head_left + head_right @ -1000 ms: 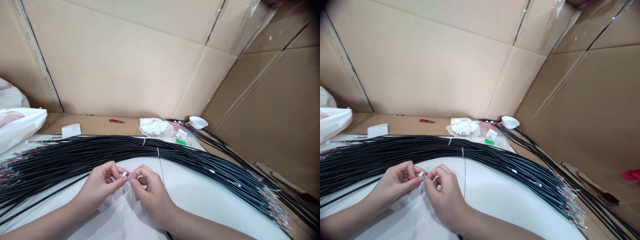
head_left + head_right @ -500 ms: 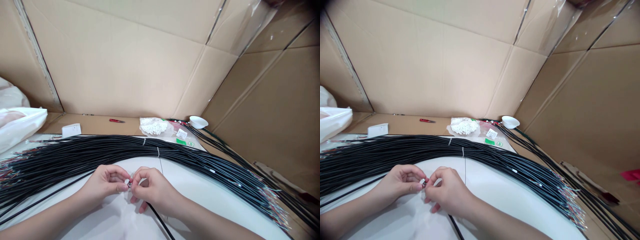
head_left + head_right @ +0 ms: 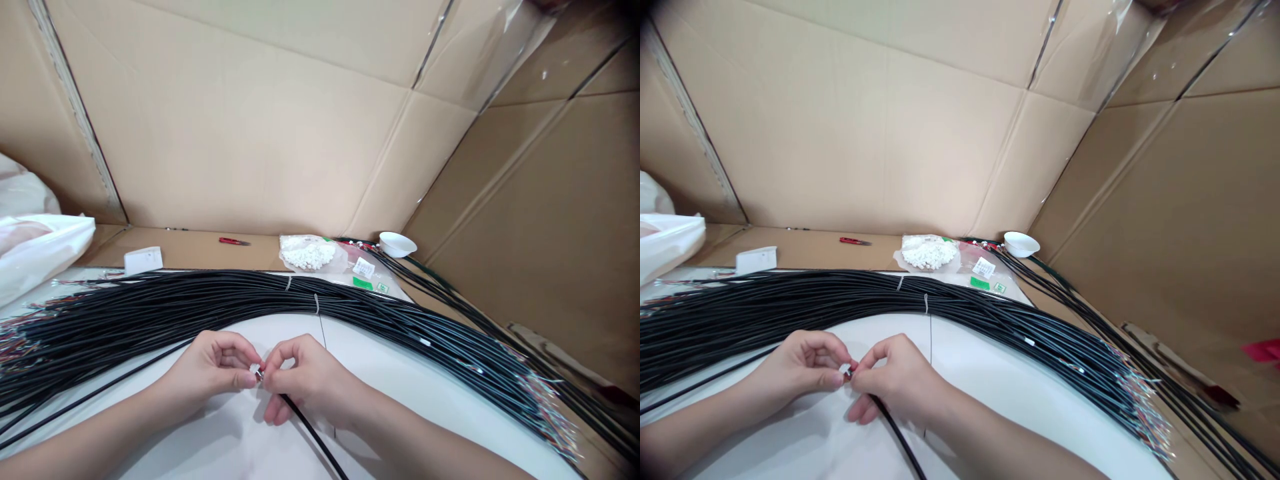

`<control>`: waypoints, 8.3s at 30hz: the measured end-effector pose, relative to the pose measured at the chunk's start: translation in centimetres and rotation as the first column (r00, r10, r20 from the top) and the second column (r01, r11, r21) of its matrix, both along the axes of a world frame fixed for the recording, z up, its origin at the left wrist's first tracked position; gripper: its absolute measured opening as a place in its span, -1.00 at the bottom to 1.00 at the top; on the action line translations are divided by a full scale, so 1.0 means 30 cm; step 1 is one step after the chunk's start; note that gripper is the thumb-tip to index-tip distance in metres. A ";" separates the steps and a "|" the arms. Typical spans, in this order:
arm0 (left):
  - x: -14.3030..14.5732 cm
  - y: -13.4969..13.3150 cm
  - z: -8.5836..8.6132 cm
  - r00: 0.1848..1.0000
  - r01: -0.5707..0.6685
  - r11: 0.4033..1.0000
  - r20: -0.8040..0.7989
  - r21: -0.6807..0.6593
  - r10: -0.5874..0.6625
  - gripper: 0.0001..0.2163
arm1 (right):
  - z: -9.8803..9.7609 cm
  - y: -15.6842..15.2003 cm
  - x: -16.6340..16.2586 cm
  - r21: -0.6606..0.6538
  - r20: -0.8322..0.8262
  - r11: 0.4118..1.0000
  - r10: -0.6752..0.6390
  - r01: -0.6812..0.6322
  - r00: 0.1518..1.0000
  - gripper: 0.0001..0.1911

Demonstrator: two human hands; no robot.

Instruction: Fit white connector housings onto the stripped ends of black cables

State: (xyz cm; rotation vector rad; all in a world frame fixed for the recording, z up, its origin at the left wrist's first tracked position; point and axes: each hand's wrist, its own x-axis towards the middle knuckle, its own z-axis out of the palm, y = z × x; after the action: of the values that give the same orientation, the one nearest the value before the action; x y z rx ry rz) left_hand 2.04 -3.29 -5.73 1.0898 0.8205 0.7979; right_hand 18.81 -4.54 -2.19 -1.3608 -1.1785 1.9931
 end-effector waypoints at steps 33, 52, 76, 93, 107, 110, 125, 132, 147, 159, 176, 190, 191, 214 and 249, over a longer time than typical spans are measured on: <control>0.001 -0.002 0.015 0.996 -0.044 0.999 -0.071 0.027 0.046 -0.84 | -0.020 -0.047 -0.001 0.736 0.416 0.637 -0.158 -0.229 0.895 -0.88; 0.011 -0.014 0.014 0.997 -0.077 0.997 -0.019 0.006 0.077 -0.86 | -0.036 -0.065 -0.013 0.795 0.450 0.548 -0.244 -0.261 0.859 -0.86; 0.000 0.000 0.030 0.981 -0.170 0.985 -0.101 -0.032 0.166 -0.78 | -0.059 -0.031 0.005 0.756 0.373 0.624 -0.164 -0.196 0.913 -0.86; 0.000 -0.005 0.011 0.968 -0.237 0.963 -0.051 0.126 0.245 -0.88 | -0.093 -0.022 0.010 0.894 0.377 0.349 -0.253 -0.280 0.891 -0.85; 0.004 -0.004 0.017 0.955 -0.173 0.969 -0.213 0.178 0.209 -0.89 | -0.095 -0.024 0.009 0.870 0.377 0.418 -0.226 -0.260 0.898 -0.90; 0.008 -0.004 0.022 0.956 -0.152 0.970 -0.223 0.189 0.193 -0.90 | -0.094 -0.024 0.008 0.863 0.383 0.434 -0.224 -0.260 0.896 -0.90; 0.003 -0.006 0.024 0.935 -0.136 0.957 -0.285 0.257 0.210 -0.88 | -0.096 -0.023 0.010 0.875 0.385 0.407 -0.252 -0.264 0.888 -0.89; 0.002 -0.008 0.024 0.934 -0.152 0.954 -0.278 0.260 0.224 -0.87 | -0.098 -0.021 0.010 0.879 0.380 0.398 -0.250 -0.263 0.890 -0.88; 0.009 -0.010 0.030 0.929 -0.149 0.950 -0.291 0.274 0.229 -0.85 | -0.098 -0.021 0.007 0.885 0.377 0.380 -0.248 -0.268 0.892 -0.87; 0.010 -0.016 0.042 0.898 -0.142 0.948 -0.365 0.285 0.245 -0.82 | -0.093 -0.019 0.009 0.893 0.366 0.367 -0.259 -0.259 0.894 -0.85; 0.014 -0.030 0.042 0.959 -0.110 0.956 -0.223 0.273 0.174 -0.85 | -0.073 -0.033 0.002 0.869 0.336 0.429 -0.147 -0.246 0.930 -0.87; 0.012 -0.019 0.039 0.974 -0.015 0.973 -0.218 0.229 0.067 -0.86 | -0.047 -0.043 0.005 0.851 0.384 0.468 -0.242 -0.239 0.891 -0.93; 0.012 -0.020 0.038 0.973 -0.008 0.974 -0.223 0.226 0.060 -0.86 | -0.047 -0.043 0.005 0.856 0.396 0.449 -0.254 -0.255 0.882 -0.93; 0.008 -0.016 0.032 0.987 -0.053 0.988 -0.141 0.142 0.073 -0.86 | -0.031 -0.061 0.010 0.838 0.545 0.249 -0.384 -0.485 0.745 -0.91; 0.003 -0.019 0.024 0.986 -0.062 0.989 -0.147 0.135 0.082 -0.84 | -0.041 -0.058 0.004 0.902 0.432 0.224 -0.419 -0.370 0.798 -0.90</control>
State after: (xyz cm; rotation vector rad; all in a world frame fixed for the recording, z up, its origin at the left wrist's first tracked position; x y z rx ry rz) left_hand 2.12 -3.85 -5.02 1.2541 0.9510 0.8463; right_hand 18.93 -6.28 -3.41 -1.1651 -2.1256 0.2351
